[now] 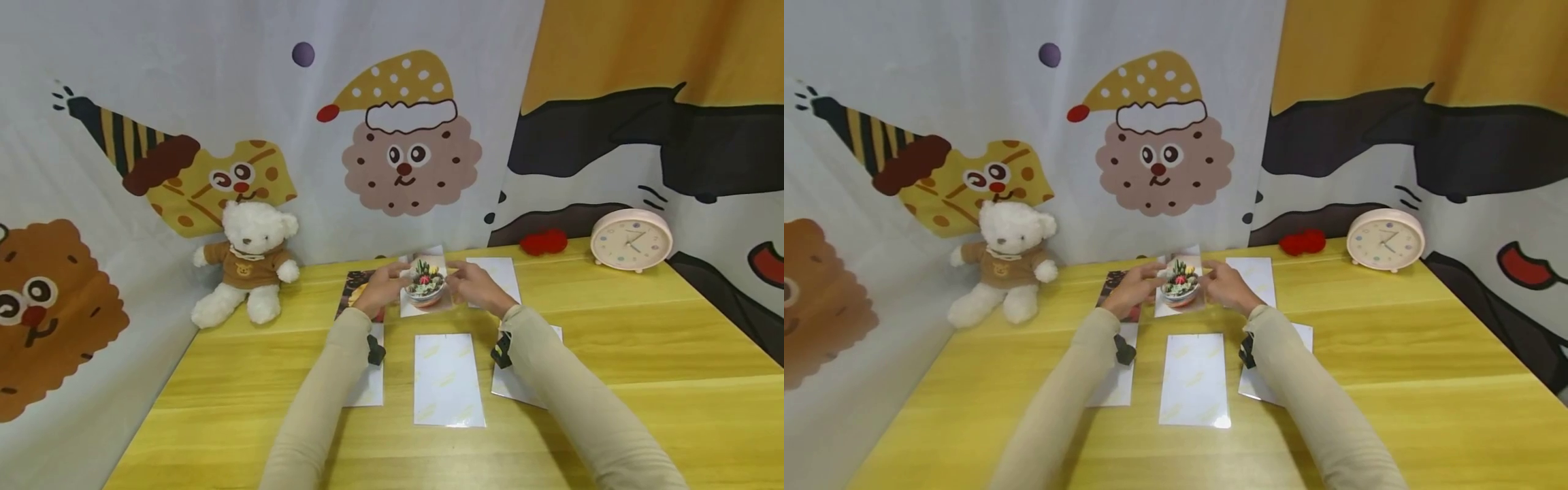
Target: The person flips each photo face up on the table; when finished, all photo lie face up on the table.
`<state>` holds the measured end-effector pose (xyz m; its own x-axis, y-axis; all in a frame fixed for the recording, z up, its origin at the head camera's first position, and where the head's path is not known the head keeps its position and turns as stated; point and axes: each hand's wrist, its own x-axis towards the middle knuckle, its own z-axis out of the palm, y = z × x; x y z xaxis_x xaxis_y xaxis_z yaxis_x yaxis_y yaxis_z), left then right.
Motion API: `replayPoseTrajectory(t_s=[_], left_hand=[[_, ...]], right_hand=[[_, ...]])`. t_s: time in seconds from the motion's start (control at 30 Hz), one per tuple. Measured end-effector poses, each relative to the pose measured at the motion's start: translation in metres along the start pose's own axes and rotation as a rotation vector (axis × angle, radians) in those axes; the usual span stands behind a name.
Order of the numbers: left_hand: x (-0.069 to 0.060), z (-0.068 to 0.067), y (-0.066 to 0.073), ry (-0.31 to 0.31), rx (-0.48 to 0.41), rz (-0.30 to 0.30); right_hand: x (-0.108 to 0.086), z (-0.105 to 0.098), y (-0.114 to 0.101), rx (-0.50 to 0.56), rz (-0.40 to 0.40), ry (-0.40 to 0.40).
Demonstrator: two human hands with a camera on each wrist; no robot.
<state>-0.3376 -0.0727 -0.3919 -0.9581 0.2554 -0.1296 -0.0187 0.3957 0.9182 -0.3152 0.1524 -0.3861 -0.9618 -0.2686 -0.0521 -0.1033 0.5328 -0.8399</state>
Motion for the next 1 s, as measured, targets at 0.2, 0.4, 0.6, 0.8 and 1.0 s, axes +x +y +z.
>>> replayPoseTrajectory(t_s=[0.2, 0.4, 0.6, 0.8, 1.0], left_hand=[[0.004, -0.003, -0.003, 0.005, -0.002, -0.015], [0.005, -0.003, -0.005, 0.003, -0.010, -0.042], [0.002, -0.002, -0.004, 0.003, 0.068, -0.046], [0.000, -0.002, -0.002, 0.016, 0.122, -0.031], [0.002, 0.000, -0.001, 0.023, 0.167, -0.004]], right_hand=[[0.003, 0.005, 0.008, 0.041, 0.068, -0.046], [0.006, 0.006, 0.012, 0.023, 0.094, -0.050], [0.006, 0.005, 0.012, -0.025, 0.080, -0.049], [0.004, 0.002, 0.009, -0.109, 0.060, -0.047], [0.004, 0.001, 0.007, -0.119, 0.065, -0.063]])
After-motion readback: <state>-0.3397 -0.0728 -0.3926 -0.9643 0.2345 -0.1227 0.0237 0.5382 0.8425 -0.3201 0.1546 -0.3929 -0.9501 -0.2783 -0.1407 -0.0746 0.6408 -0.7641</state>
